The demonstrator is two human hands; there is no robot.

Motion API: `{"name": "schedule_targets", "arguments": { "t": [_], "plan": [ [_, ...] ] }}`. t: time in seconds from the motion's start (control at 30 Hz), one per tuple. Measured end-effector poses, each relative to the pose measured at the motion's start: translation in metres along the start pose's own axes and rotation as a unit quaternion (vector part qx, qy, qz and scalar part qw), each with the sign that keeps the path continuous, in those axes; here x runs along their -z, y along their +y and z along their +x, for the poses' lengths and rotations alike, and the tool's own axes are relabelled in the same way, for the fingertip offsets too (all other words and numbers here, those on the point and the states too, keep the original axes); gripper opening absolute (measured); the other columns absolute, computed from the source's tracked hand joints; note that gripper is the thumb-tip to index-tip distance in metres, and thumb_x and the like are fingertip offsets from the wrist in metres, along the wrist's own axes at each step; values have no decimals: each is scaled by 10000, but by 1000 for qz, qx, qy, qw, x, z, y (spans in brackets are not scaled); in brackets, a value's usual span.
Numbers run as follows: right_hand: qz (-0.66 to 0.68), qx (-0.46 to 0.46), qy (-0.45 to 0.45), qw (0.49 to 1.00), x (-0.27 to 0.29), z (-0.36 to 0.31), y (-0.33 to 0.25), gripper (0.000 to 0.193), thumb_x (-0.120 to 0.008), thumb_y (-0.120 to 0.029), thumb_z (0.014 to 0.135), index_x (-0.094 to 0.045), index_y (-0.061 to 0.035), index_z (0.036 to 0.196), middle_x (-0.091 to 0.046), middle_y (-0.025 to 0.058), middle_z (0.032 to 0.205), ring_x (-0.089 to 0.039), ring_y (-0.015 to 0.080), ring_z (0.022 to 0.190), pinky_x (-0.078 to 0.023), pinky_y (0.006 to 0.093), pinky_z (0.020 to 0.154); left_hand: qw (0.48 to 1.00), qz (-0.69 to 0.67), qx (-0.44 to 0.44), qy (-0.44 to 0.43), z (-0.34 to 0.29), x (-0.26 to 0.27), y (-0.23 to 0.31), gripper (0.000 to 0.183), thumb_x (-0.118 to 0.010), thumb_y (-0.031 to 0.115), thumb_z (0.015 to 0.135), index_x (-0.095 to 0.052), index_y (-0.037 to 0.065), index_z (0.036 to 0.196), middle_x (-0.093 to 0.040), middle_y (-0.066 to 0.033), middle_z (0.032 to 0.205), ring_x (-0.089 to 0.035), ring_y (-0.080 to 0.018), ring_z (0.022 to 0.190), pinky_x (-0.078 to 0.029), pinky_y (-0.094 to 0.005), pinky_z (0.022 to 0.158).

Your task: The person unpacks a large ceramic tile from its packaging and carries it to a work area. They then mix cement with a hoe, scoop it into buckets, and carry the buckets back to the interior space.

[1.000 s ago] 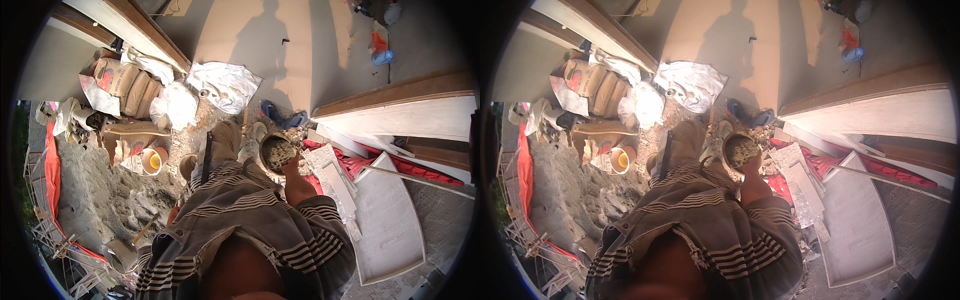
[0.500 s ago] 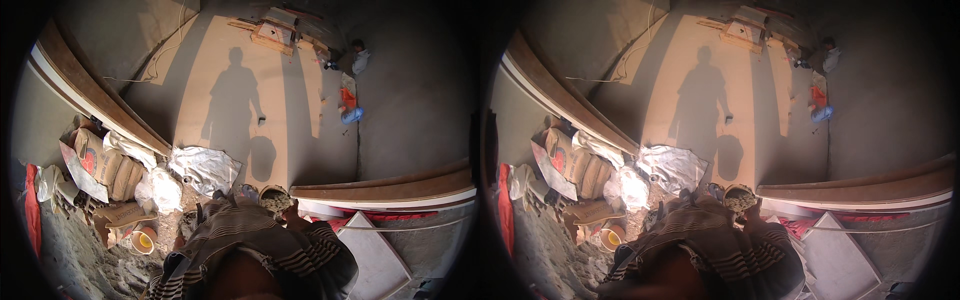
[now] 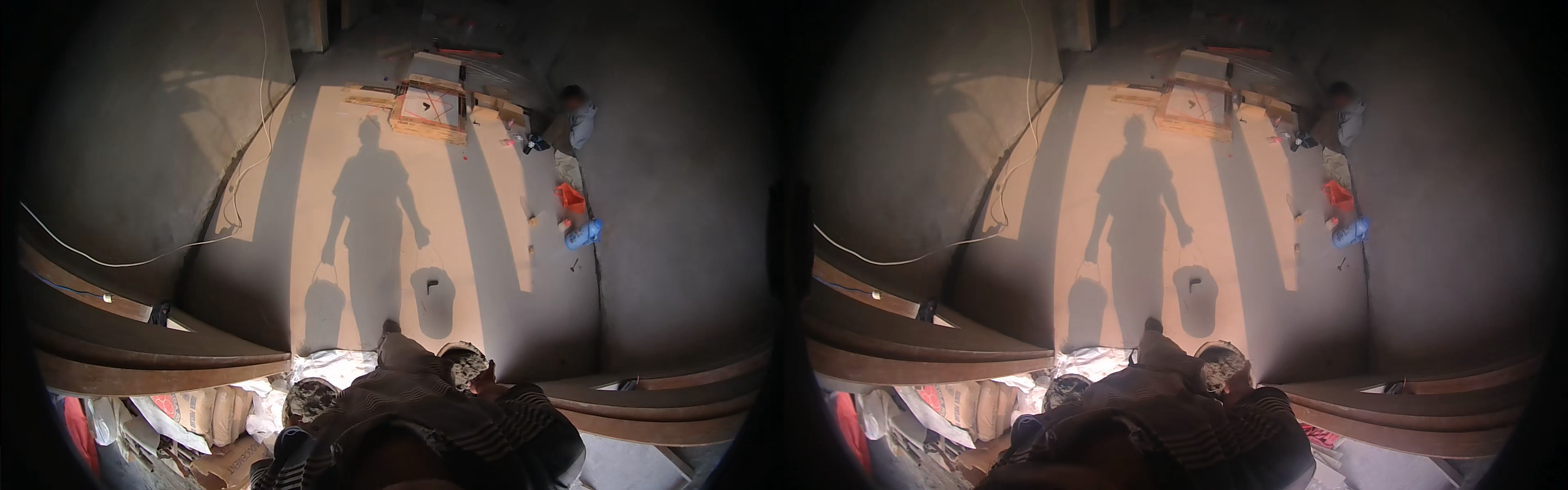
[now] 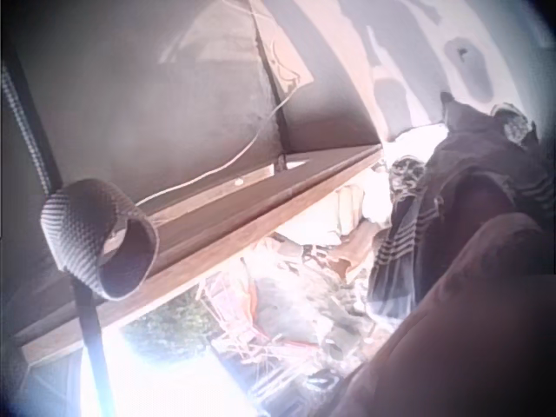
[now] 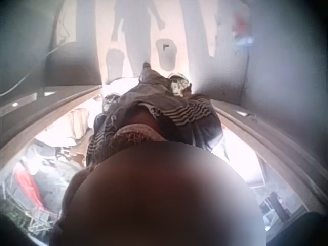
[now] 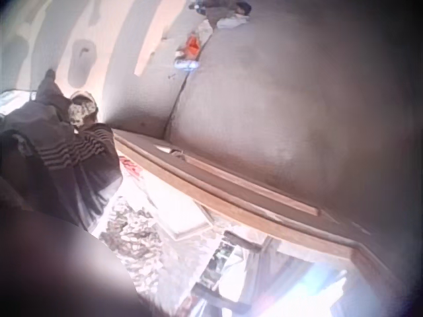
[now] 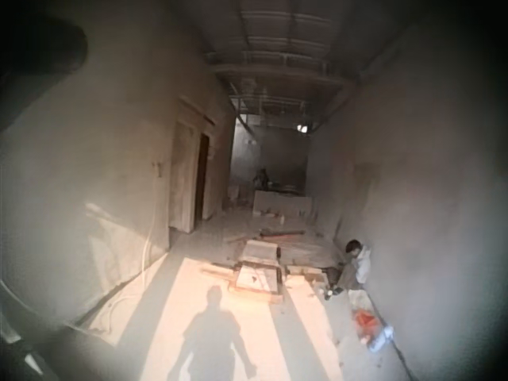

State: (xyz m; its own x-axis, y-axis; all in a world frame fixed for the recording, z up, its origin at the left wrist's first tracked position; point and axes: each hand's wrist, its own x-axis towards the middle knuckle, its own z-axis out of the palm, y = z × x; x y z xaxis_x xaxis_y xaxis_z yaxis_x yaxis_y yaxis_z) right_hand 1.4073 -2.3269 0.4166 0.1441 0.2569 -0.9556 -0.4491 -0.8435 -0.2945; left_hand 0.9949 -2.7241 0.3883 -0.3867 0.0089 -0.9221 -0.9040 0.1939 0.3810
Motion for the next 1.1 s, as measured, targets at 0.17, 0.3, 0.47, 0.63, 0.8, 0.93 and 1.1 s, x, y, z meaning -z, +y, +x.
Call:
{"name": "schedule_targets", "arguments": {
  "t": [0.17,0.3,0.47,0.63,0.8,0.93,1.1],
  "plan": [
    [-29,1,-19,999,-105,3,-41,539,-424,-708,764,-422,-170,744,-352,-1,560,-336,178,477,-328,378,495,984,144,-97,-30,-17,-29,103,175,-475,89,778,-378,94,633,-343,-21,555,-315,-148,462,-331,-319,487],
    [-59,4,-44,997,-210,13,-58,537,-408,-704,772,-443,-168,765,-371,1,565,-354,182,483,-332,382,489,968,206,-135,-40,-12,-50,166,201,-463,80,782,-348,108,619,-316,-14,550,-293,-140,458,-328,-312,492],
    [-129,-4,-41,991,-351,25,-83,576,-349,-728,777,-466,-169,706,-372,10,521,-420,190,503,-350,369,487,973,145,-150,-103,42,-112,254,237,-448,68,786,-311,124,601,-283,-6,543,-265,-130,452,-325,-303,498],
    [-61,6,15,998,-484,8,-116,557,-450,-683,786,-425,-140,665,-235,-15,485,-287,172,430,-320,351,500,997,-47,-11,-53,141,-204,367,268,-441,53,788,-284,133,586,-266,-9,528,-259,-137,444,-323,-318,494],
    [-51,43,13,998,-632,-7,-162,596,-471,-668,793,-238,-178,545,-207,-21,468,-229,167,421,-286,352,514,980,-183,80,26,200,-273,471,272,-465,48,788,-300,123,585,-282,-36,504,-283,-167,429,-330,-366,480],
    [-55,30,37,997,-747,9,-183,569,-465,-664,793,-279,-168,585,-185,-27,473,-221,154,428,-286,342,538,965,-249,32,71,222,-336,569,167,-497,99,809,-407,103,668,-303,-32,496,-276,-172,404,-365,-396,498],
    [-82,19,31,996,-900,37,-204,567,-432,-675,795,-478,-110,812,-322,-11,508,-294,176,432,-349,372,592,985,-157,18,75,241,-421,736,154,-514,111,813,-427,105,687,-298,-23,508,-289,-167,417,-366,-378,508]
  ]
}}
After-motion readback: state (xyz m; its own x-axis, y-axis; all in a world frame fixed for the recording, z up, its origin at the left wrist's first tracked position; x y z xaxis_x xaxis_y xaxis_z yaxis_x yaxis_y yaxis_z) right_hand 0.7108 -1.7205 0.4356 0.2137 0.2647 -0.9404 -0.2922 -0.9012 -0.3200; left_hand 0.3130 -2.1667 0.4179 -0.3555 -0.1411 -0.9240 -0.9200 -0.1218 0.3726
